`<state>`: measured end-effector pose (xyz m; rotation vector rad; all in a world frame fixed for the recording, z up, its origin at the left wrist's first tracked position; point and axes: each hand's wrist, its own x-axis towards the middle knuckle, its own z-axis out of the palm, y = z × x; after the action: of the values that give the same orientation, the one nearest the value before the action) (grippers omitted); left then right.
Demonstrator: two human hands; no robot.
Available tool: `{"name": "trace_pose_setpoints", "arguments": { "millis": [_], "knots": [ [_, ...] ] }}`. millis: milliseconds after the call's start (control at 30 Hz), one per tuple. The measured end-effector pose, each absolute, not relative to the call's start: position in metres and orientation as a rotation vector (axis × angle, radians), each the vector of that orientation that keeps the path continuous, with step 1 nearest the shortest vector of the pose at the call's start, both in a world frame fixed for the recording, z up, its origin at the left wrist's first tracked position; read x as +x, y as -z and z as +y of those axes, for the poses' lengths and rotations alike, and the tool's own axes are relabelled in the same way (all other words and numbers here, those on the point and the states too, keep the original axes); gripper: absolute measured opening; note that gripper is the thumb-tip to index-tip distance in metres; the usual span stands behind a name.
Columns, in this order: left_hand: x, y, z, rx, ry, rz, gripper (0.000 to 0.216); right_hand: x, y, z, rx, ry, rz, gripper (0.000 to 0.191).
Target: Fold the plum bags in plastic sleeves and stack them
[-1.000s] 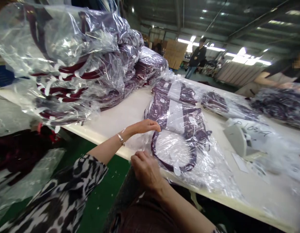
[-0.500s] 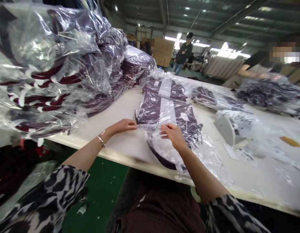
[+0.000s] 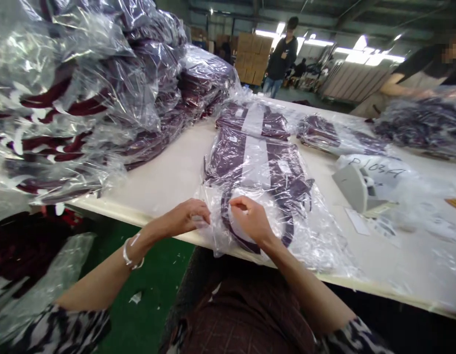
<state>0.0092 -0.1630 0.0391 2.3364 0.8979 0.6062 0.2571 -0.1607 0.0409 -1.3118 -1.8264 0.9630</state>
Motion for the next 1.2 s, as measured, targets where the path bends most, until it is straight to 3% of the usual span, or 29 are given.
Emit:
{"name": "trace_pose_setpoints", "arguments": {
  "millis": [133, 267, 400, 600, 767, 800, 900, 933, 1067, 1200],
  "knots": [
    [-0.01, -0.028, -0.168, 2.32, -0.655, 0.93, 0.023, 0.232, -0.029, -0.165, -1.308, -0.358, -2.436, 0.037],
    [-0.024, -0.006, -0.156, 2.32, -0.657, 0.872, 0.012, 0.226, -0.025, -0.159, -1.425, -0.105, -2.538, 0.034],
    [-0.031, 0.005, -0.149, 2.242, -0.596, 0.872, 0.015, 0.253, -0.027, -0.147, -1.502, -0.324, -2.458, 0.033],
    [-0.02, -0.037, -0.176, 2.037, -0.673, 1.063, 0.036, 0.287, -0.054, -0.165, -1.188, -0.971, -2.103, 0.042],
    [-0.005, -0.051, -0.184, 2.088, -0.798, 1.029, 0.038, 0.258, -0.064, -0.203, -1.115, -0.972, -2.227, 0.094],
    [-0.003, -0.052, -0.184, 2.09, -0.81, 1.027, 0.037, 0.247, -0.062, -0.208, -1.117, -0.905, -2.27, 0.088],
    [-0.003, -0.058, -0.179, 2.078, -0.779, 1.027, 0.034, 0.221, -0.055, -0.207, -1.202, -0.731, -2.294, 0.028],
    [-0.005, -0.06, -0.175, 2.074, -0.752, 1.038, 0.032, 0.218, -0.054, -0.202, -1.231, -0.711, -2.261, 0.021],
    [-0.014, -0.063, -0.142, 2.064, -0.627, 1.179, 0.057, 0.229, -0.056, -0.174, -1.214, -0.873, -1.947, 0.026],
    [-0.014, -0.048, -0.095, 2.024, -0.682, 1.318, 0.035, 0.255, -0.059, -0.141, -1.275, -1.247, -1.463, 0.022]
  ]
}}
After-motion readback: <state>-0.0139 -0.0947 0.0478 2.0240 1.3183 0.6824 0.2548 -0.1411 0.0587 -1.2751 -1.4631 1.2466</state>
